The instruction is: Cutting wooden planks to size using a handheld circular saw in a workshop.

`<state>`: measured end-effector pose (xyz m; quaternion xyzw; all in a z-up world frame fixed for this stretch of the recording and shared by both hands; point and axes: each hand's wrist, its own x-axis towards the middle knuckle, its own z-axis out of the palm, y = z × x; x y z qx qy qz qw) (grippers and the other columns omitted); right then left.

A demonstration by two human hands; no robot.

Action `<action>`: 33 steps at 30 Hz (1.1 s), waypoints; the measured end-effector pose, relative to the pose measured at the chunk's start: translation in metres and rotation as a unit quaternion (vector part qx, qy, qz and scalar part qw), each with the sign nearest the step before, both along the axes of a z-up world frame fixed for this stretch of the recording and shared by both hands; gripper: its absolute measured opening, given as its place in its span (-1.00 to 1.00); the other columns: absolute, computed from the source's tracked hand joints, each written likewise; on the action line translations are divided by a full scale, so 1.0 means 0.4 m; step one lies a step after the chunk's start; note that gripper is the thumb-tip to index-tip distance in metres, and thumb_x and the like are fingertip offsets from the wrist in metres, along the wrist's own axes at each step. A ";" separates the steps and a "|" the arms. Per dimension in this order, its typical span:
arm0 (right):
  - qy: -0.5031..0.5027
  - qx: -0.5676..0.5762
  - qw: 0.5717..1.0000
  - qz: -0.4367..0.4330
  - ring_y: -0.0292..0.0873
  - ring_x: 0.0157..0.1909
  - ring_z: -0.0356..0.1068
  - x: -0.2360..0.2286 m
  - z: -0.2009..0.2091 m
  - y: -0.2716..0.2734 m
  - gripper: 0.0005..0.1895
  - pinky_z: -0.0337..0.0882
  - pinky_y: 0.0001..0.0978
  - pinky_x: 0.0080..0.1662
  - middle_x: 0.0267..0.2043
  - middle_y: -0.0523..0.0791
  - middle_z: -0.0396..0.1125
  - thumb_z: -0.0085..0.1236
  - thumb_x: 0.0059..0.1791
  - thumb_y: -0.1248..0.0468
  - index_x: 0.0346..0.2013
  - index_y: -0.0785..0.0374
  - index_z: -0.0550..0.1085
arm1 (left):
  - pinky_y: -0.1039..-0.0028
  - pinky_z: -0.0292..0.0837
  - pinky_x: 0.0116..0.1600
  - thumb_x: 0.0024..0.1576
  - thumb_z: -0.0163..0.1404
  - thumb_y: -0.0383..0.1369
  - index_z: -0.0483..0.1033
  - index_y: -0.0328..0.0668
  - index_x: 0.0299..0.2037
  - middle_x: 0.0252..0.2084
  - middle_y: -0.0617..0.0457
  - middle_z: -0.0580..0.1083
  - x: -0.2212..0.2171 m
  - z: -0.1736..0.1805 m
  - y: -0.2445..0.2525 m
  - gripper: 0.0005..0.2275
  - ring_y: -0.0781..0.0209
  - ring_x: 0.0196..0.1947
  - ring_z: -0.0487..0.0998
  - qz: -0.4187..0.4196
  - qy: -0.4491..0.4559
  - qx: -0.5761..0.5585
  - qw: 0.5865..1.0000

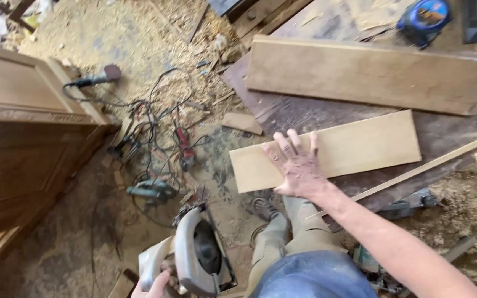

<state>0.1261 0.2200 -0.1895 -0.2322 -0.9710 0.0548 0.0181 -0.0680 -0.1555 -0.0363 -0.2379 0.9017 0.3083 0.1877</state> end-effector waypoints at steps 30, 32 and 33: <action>0.116 -0.049 0.992 0.023 0.33 0.46 -0.02 0.010 0.016 0.026 0.37 -0.19 0.63 0.33 0.45 0.22 -0.03 0.31 -0.56 0.06 0.53 0.39 0.14 | 0.43 0.48 -0.47 0.02 0.12 -0.57 0.57 -0.35 -0.32 -0.54 -0.04 0.50 0.190 0.137 0.274 -0.94 0.19 -0.67 0.44 -0.209 0.064 0.233 0.948; 0.116 -0.042 0.992 0.022 0.32 0.46 0.00 0.012 0.019 0.025 0.34 -0.18 0.61 0.33 0.45 0.22 -0.02 0.30 -0.55 0.07 0.52 0.41 0.16 | 0.43 0.47 -0.45 0.02 0.13 -0.55 0.58 -0.36 -0.31 -0.56 -0.06 0.49 0.190 0.142 0.272 -0.93 0.18 -0.67 0.44 -0.207 0.061 0.228 0.949; 0.116 -0.034 0.992 0.024 0.30 0.46 0.01 0.014 0.021 0.024 0.32 -0.17 0.60 0.33 0.44 0.22 0.00 0.29 -0.54 0.07 0.51 0.42 0.18 | 0.44 0.46 -0.44 0.03 0.14 -0.54 0.58 -0.38 -0.29 -0.58 -0.08 0.49 0.189 0.144 0.270 -0.91 0.17 -0.67 0.45 -0.203 0.059 0.224 0.951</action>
